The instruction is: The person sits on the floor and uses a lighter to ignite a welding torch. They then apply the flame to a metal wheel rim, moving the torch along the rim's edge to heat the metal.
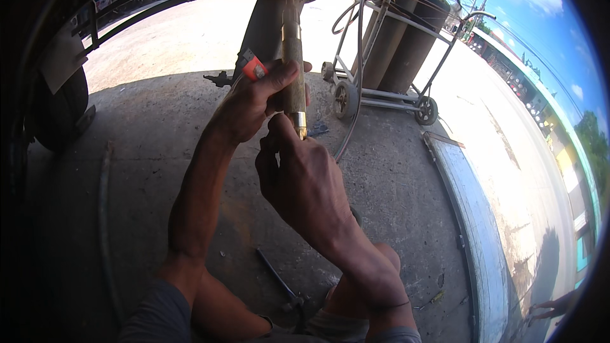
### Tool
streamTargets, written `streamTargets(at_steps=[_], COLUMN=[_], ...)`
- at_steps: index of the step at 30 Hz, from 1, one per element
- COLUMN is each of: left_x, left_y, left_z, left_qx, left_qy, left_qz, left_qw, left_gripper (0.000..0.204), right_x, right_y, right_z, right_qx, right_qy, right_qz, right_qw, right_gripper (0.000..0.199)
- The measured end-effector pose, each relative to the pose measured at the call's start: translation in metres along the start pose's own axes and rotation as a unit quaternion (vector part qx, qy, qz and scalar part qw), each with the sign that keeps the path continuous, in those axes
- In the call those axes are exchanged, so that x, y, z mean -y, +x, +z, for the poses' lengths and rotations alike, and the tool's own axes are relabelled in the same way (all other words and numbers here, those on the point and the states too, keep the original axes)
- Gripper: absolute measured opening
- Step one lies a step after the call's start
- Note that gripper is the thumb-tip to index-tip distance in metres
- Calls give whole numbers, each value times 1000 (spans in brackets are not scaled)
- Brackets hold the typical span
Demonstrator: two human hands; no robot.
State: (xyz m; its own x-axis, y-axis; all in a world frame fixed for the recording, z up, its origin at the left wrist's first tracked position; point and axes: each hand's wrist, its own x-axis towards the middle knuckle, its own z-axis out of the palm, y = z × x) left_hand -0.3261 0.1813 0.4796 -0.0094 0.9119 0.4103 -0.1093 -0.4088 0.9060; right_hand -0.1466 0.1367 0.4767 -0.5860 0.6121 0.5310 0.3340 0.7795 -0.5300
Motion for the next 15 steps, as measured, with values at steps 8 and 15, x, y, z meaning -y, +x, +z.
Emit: streamTargets(at_steps=[8, 15], left_x=[1, -1], left_y=[3, -3], left_z=[-1, -2], left_qx=[-10, -6], left_qy=[-8, 24], left_qz=[18, 3], left_qw=[1000, 1000], left_gripper=[63, 61], right_x=[-8, -4], right_y=[5, 0], right_z=[6, 7], right_qx=[-9, 0], right_qy=[17, -1], right_qz=[-20, -14], right_qw=[1000, 1000], right_gripper=[21, 21])
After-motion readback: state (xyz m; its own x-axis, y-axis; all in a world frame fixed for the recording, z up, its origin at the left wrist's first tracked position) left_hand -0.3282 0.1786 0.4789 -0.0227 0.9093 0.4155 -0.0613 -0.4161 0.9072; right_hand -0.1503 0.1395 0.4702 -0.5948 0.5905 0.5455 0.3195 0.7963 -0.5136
